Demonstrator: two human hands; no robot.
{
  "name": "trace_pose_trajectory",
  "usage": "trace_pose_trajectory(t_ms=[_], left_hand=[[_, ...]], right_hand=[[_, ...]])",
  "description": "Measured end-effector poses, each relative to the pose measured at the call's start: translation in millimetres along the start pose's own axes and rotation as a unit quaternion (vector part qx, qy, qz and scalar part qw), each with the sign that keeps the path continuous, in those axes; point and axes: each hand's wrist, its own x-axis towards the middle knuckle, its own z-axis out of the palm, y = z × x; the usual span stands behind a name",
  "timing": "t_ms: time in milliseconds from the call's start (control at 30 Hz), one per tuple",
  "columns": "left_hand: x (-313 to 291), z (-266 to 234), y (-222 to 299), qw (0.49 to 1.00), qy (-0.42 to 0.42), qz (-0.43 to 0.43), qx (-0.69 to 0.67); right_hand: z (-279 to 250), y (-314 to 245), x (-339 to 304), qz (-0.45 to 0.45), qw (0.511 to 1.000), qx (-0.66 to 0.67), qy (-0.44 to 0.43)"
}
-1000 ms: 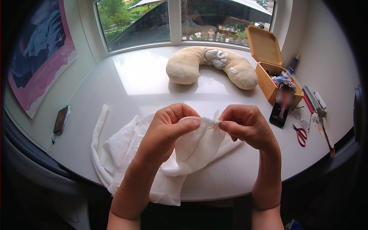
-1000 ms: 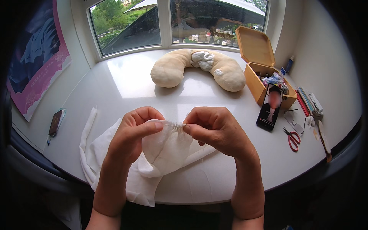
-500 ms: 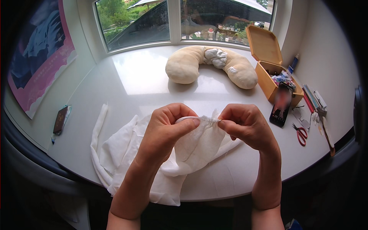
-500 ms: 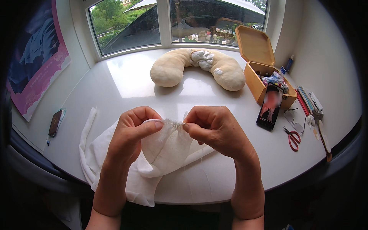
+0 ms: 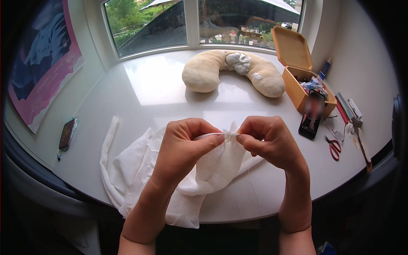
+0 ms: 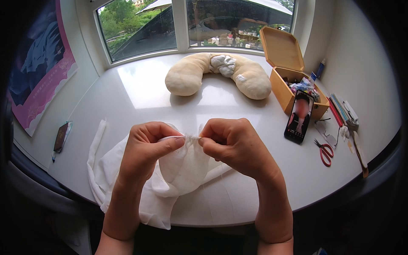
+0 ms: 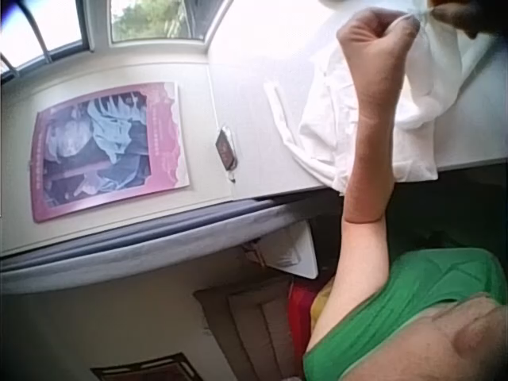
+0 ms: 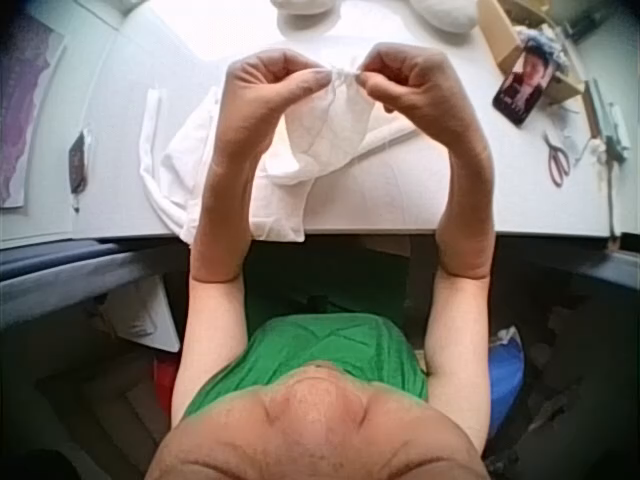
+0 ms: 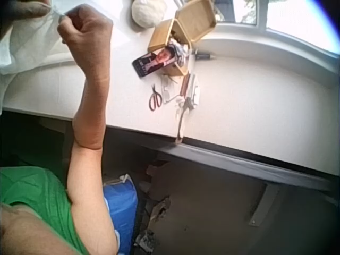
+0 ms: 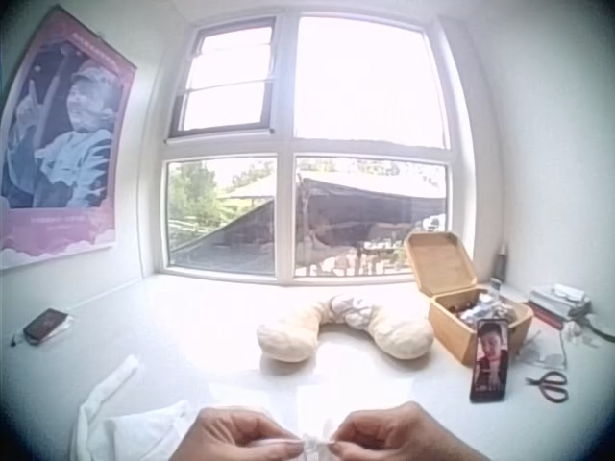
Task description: The recorder is sewing the edge of a white cloth using a needle and thread.
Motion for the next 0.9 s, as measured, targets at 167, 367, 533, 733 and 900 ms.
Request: trace_pose_trajectory(t_ms=[167,367,533,733,900], left_hand=[[3,-1,-3,0.999,0.004,0.0,-0.046],[4,-6,-4,0.99,-0.024,-0.041,-0.131],[5,-8,-3,0.979,-0.062,-0.068,-0.182],[5,-10,-3,0.974,-0.081,-0.093,-0.188],[3,-11,1,0.965,-0.115,-0.114,-0.206]], right_hand=[[-2,-1,0,-0.009,1.0,-0.022,0.017],[-4,2,0,-0.001,0.999,0.037,-0.008],[-7,3,0,0.001,0.998,0.055,-0.036],[-8,2,0,-0.007,0.997,0.051,-0.056],[-7,3,0,-0.007,0.995,0.074,-0.071]])
